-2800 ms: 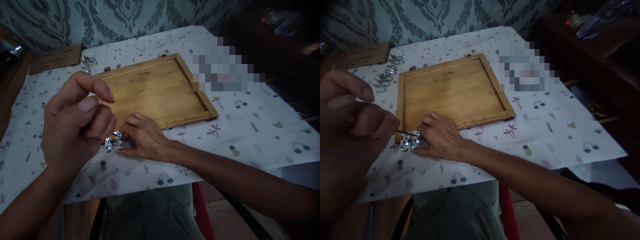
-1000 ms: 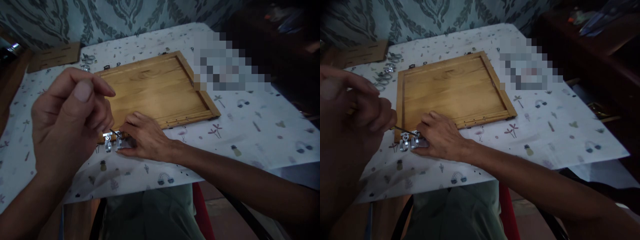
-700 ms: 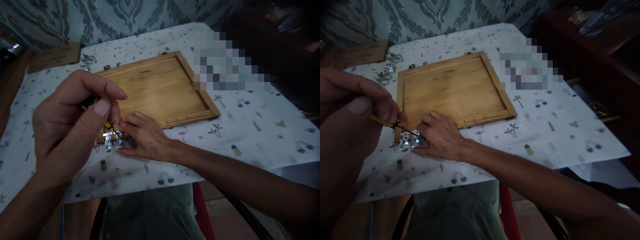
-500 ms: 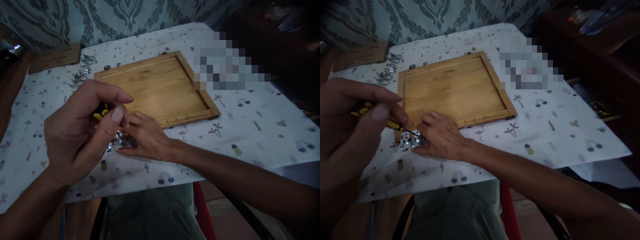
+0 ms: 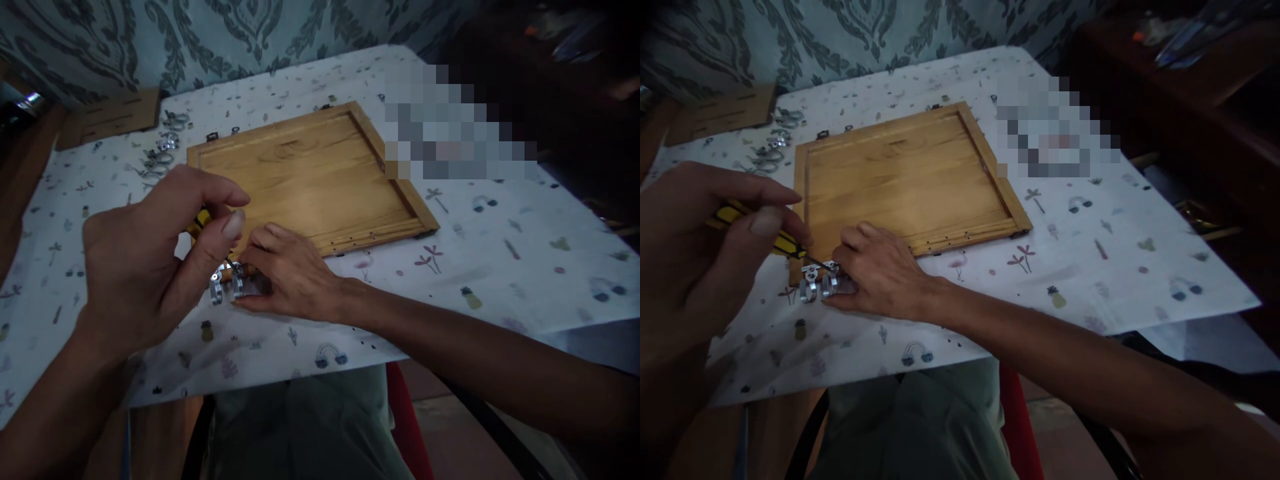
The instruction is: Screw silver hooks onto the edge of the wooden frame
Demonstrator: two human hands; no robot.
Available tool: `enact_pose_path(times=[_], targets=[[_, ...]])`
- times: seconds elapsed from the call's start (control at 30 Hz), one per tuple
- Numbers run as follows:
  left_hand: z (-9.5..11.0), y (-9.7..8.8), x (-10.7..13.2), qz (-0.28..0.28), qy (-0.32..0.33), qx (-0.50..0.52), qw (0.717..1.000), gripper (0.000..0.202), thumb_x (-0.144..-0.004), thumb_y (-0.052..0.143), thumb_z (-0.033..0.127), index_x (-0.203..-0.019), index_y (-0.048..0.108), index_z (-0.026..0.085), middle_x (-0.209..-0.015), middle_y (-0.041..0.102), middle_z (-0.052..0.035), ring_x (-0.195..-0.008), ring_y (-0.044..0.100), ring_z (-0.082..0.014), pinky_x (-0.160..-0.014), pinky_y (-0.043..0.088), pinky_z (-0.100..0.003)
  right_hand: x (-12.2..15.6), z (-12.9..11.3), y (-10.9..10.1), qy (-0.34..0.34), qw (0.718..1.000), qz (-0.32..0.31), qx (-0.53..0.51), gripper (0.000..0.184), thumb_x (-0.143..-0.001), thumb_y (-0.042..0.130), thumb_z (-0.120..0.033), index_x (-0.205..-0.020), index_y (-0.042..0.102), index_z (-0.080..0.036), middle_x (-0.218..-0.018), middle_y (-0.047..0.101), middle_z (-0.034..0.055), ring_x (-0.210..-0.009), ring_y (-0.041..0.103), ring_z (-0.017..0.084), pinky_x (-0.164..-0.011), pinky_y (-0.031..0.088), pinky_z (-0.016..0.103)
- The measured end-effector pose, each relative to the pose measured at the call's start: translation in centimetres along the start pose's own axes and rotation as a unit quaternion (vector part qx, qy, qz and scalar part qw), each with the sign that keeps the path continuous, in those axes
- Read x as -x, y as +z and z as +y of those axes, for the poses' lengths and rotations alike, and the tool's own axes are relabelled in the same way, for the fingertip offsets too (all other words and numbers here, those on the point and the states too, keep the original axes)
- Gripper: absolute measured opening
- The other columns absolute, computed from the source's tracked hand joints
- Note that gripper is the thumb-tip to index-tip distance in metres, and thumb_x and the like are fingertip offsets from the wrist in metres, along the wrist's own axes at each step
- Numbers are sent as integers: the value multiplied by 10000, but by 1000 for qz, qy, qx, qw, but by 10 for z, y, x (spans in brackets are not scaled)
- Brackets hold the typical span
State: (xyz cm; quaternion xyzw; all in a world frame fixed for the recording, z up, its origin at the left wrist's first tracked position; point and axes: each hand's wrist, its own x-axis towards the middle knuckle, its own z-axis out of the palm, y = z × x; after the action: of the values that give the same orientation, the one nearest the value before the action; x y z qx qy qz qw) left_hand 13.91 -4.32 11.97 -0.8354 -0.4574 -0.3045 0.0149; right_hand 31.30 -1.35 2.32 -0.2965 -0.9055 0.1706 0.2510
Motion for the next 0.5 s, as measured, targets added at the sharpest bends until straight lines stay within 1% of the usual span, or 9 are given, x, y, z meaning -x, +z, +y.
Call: enact_pose_path(times=[0.07, 0.13, 0.23, 0.37, 0.5], targets=[[2, -1, -1, -2, -13, -33, 999, 180, -1004, 546, 339, -1107, 683, 285, -903, 753, 32, -633, 661, -172, -597, 454, -364, 0, 0, -1, 2, 1000, -5, -1, 479, -844, 711, -595, -1000, 707, -142, -1021, 635, 94, -919, 507, 239, -730, 369, 356], [3, -2, -2, -2, -19, -54, 998, 182, -1004, 547, 375, -1071, 689, 283, -885, 758, 41, -555, 622, -159, -580, 441, -371, 0, 0, -1, 4, 1000, -9, -4, 481, -847, 709, -592, -1011, 707, -139, -1046, 640, 101, -948, 518, 249, -748, 381, 364], [2, -3, -3, 0, -4, -65, 998, 164, -994, 560, 389, -1046, 687, 299, -865, 762, 58, -472, 572, -145, -540, 421, -370, 0, 0, -2, 6, 1000, -14, -7, 476, -854, 705, -586, -1011, 708, -137, -1073, 642, 110, -976, 526, 260, -760, 387, 369], [4, -4, -5, -3, -5, -66, 998, 164, -1000, 524, 352, -1041, 676, 306, -888, 762, 47, -559, 643, -175, -563, 434, -379, 0, 0, -3, 3, 1000, -12, -4, 483, -850, 707, -594, -1002, 708, -136, -1035, 635, 102, -929, 509, 245, -740, 374, 362], [5, -2, -4, 5, -14, -55, 998, 159, -994, 512, 334, -1033, 665, 315, -856, 748, 49, -557, 647, -183, -561, 442, -387, 0, 0, -3, 3, 1000, -12, -4, 498, -854, 692, -615, -1002, 712, -140, -1009, 622, 91, -909, 494, 235, -719, 355, 352]])
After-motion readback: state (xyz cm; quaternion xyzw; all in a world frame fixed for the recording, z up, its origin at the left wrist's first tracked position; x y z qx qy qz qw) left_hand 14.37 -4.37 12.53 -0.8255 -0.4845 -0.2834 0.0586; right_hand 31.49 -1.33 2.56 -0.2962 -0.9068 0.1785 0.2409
